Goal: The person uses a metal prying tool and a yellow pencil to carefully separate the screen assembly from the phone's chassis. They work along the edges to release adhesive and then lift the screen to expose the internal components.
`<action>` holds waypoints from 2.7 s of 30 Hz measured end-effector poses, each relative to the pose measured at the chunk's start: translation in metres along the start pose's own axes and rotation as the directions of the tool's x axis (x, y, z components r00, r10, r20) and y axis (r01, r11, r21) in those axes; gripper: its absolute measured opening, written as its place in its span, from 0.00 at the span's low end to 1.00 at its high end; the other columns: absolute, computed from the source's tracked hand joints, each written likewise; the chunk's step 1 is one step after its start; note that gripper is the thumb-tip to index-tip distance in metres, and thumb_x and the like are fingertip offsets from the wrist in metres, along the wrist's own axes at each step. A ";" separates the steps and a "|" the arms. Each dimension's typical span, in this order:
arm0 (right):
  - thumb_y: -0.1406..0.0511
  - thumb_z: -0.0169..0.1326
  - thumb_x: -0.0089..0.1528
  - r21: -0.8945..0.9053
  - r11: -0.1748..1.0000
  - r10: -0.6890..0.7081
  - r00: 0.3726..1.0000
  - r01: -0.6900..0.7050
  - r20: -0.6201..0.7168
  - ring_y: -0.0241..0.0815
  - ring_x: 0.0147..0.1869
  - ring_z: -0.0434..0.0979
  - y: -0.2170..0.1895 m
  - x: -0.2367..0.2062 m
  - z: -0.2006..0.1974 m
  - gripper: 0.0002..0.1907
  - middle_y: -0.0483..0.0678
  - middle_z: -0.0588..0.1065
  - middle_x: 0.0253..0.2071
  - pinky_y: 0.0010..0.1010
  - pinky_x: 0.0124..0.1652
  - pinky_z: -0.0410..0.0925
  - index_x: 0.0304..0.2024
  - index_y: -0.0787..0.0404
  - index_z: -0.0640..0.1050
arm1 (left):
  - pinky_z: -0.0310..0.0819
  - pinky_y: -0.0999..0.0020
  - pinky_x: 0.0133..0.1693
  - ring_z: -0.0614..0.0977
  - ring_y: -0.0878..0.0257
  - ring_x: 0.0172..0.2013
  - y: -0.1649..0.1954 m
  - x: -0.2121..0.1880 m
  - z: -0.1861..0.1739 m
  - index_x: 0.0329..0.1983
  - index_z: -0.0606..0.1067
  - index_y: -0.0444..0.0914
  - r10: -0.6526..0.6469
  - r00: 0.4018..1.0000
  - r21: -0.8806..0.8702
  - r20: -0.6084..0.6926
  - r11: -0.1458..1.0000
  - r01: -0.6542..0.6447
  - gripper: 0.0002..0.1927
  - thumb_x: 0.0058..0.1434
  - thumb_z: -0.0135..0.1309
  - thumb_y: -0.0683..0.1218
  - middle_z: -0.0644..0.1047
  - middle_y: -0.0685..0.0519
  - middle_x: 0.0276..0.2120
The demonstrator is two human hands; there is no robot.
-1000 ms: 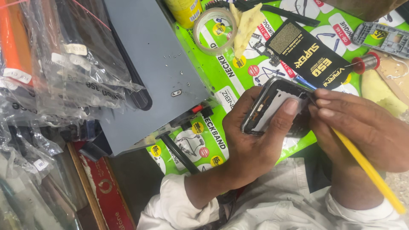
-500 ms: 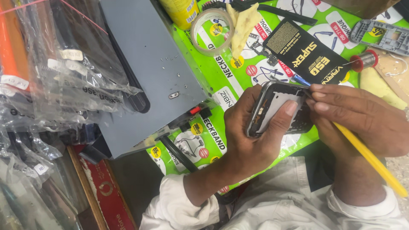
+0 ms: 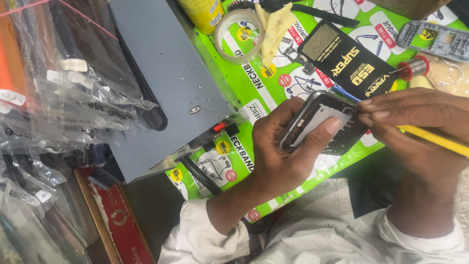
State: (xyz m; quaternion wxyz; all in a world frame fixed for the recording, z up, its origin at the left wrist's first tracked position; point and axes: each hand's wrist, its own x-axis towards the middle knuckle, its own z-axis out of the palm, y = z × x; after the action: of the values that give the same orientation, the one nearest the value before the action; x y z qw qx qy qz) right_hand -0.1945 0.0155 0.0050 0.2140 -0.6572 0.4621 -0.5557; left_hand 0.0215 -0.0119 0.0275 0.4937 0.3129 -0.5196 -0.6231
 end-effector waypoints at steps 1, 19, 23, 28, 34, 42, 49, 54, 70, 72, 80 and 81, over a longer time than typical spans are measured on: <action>0.81 0.65 0.59 0.001 1.000 0.000 1.000 0.000 -0.001 0.49 0.49 0.84 -0.002 0.001 0.000 0.13 0.57 0.79 0.40 0.31 0.49 0.79 0.40 0.66 0.76 | 0.76 0.81 0.37 0.80 0.76 0.34 0.001 0.000 0.000 0.44 0.77 0.31 0.004 1.000 0.015 -0.003 1.000 -0.004 0.07 0.73 0.61 0.41 0.81 0.55 0.35; 0.82 0.62 0.58 0.291 0.940 0.189 0.982 -0.179 -0.007 0.48 0.46 0.83 0.003 -0.006 -0.001 0.12 0.57 0.79 0.38 0.30 0.47 0.78 0.38 0.66 0.77 | 0.79 0.78 0.40 0.84 0.71 0.36 0.005 0.002 -0.003 0.47 0.79 0.29 -0.034 0.999 -0.039 -0.020 0.999 0.033 0.07 0.72 0.62 0.39 0.83 0.50 0.37; 0.82 0.62 0.60 0.288 0.936 0.224 0.974 -0.205 -0.034 0.48 0.46 0.83 0.000 -0.005 0.003 0.11 0.58 0.79 0.40 0.29 0.46 0.78 0.39 0.67 0.77 | 0.78 0.78 0.40 0.83 0.72 0.36 0.005 0.001 0.000 0.47 0.78 0.30 -0.046 0.997 -0.092 -0.056 0.995 0.040 0.07 0.72 0.62 0.40 0.83 0.51 0.38; 0.81 0.63 0.61 0.078 0.995 0.066 0.996 -0.061 -0.066 0.49 0.49 0.83 -0.002 -0.007 0.012 0.10 0.58 0.79 0.42 0.30 0.48 0.78 0.39 0.68 0.76 | 0.73 0.80 0.35 0.78 0.75 0.32 0.007 -0.001 0.003 0.46 0.77 0.31 -0.022 0.994 -0.030 -0.104 0.999 0.019 0.07 0.73 0.61 0.40 0.80 0.55 0.34; 0.80 0.63 0.62 -0.190 0.972 -0.160 0.984 0.141 -0.084 0.53 0.52 0.83 -0.002 -0.022 0.019 0.11 0.60 0.79 0.43 0.34 0.50 0.78 0.41 0.67 0.75 | 0.74 0.79 0.38 0.79 0.75 0.35 0.005 0.001 0.002 0.47 0.77 0.32 -0.013 0.988 -0.076 -0.151 0.997 0.002 0.06 0.74 0.60 0.41 0.81 0.56 0.37; 0.80 0.63 0.65 -0.059 0.994 -0.106 0.973 0.096 -0.204 0.52 0.51 0.85 0.005 -0.032 0.026 0.12 0.58 0.78 0.42 0.32 0.50 0.80 0.43 0.65 0.74 | 0.76 0.80 0.39 0.80 0.75 0.37 0.014 -0.009 0.005 0.48 0.76 0.31 0.067 0.998 0.005 -0.015 0.998 -0.067 0.06 0.76 0.59 0.40 0.81 0.55 0.38; 0.80 0.65 0.59 -0.047 0.970 -0.241 0.963 0.236 -0.119 0.58 0.49 0.85 0.016 -0.022 0.013 0.12 0.58 0.79 0.40 0.38 0.47 0.81 0.42 0.66 0.78 | 0.76 0.80 0.39 0.80 0.75 0.37 0.018 -0.008 0.006 0.49 0.76 0.31 0.108 0.994 0.046 -0.026 0.993 -0.106 0.06 0.75 0.60 0.39 0.81 0.54 0.38; 0.77 0.65 0.50 -0.097 0.879 -0.434 0.866 0.468 0.247 0.66 0.47 0.83 0.022 0.000 -0.008 0.15 0.64 0.79 0.35 0.51 0.47 0.78 0.39 0.72 0.78 | 0.77 0.80 0.39 0.81 0.75 0.37 0.020 -0.008 0.006 0.49 0.76 0.31 0.111 0.993 0.052 -0.029 0.993 -0.110 0.06 0.75 0.59 0.39 0.81 0.54 0.38; 0.76 0.66 0.54 -0.114 0.910 -0.401 0.916 0.398 0.004 0.60 0.48 0.84 0.015 -0.008 0.003 0.12 0.59 0.78 0.36 0.45 0.47 0.79 0.39 0.67 0.78 | 0.78 0.79 0.39 0.81 0.74 0.36 0.028 -0.006 0.004 0.48 0.76 0.32 0.178 0.984 0.174 0.004 0.969 -0.176 0.05 0.74 0.60 0.39 0.81 0.54 0.38; 0.75 0.66 0.53 -0.137 0.880 -0.450 0.891 0.454 0.060 0.61 0.46 0.84 0.016 -0.008 0.002 0.12 0.60 0.79 0.36 0.45 0.46 0.79 0.38 0.69 0.77 | 0.76 0.80 0.37 0.80 0.74 0.34 0.028 -0.007 0.004 0.46 0.76 0.32 0.175 0.984 0.211 0.013 0.962 -0.174 0.05 0.74 0.60 0.39 0.80 0.54 0.36; 0.78 0.65 0.63 0.058 0.992 -0.100 0.981 0.112 -0.168 0.52 0.50 0.85 0.006 -0.020 0.019 0.10 0.56 0.78 0.40 0.34 0.48 0.81 0.42 0.64 0.77 | 0.71 0.80 0.31 0.78 0.75 0.28 0.019 -0.002 -0.002 0.40 0.75 0.33 0.184 0.981 0.254 0.064 0.947 -0.195 0.08 0.73 0.62 0.40 0.78 0.55 0.30; 0.78 0.65 0.63 0.114 0.989 -0.076 0.983 0.096 -0.164 0.51 0.49 0.85 0.007 -0.019 0.017 0.10 0.55 0.78 0.39 0.33 0.47 0.81 0.42 0.63 0.78 | 0.70 0.80 0.30 0.78 0.75 0.28 0.018 0.000 -0.002 0.39 0.74 0.33 0.179 0.982 0.251 0.067 0.949 -0.190 0.08 0.72 0.62 0.40 0.78 0.55 0.29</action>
State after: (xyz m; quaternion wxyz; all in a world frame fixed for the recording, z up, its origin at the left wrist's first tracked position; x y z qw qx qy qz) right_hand -0.1804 0.0243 -0.0162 0.1918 -0.6156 0.4142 -0.6423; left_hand 0.0290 -0.0119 0.0442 0.4938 0.3106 -0.6334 -0.5084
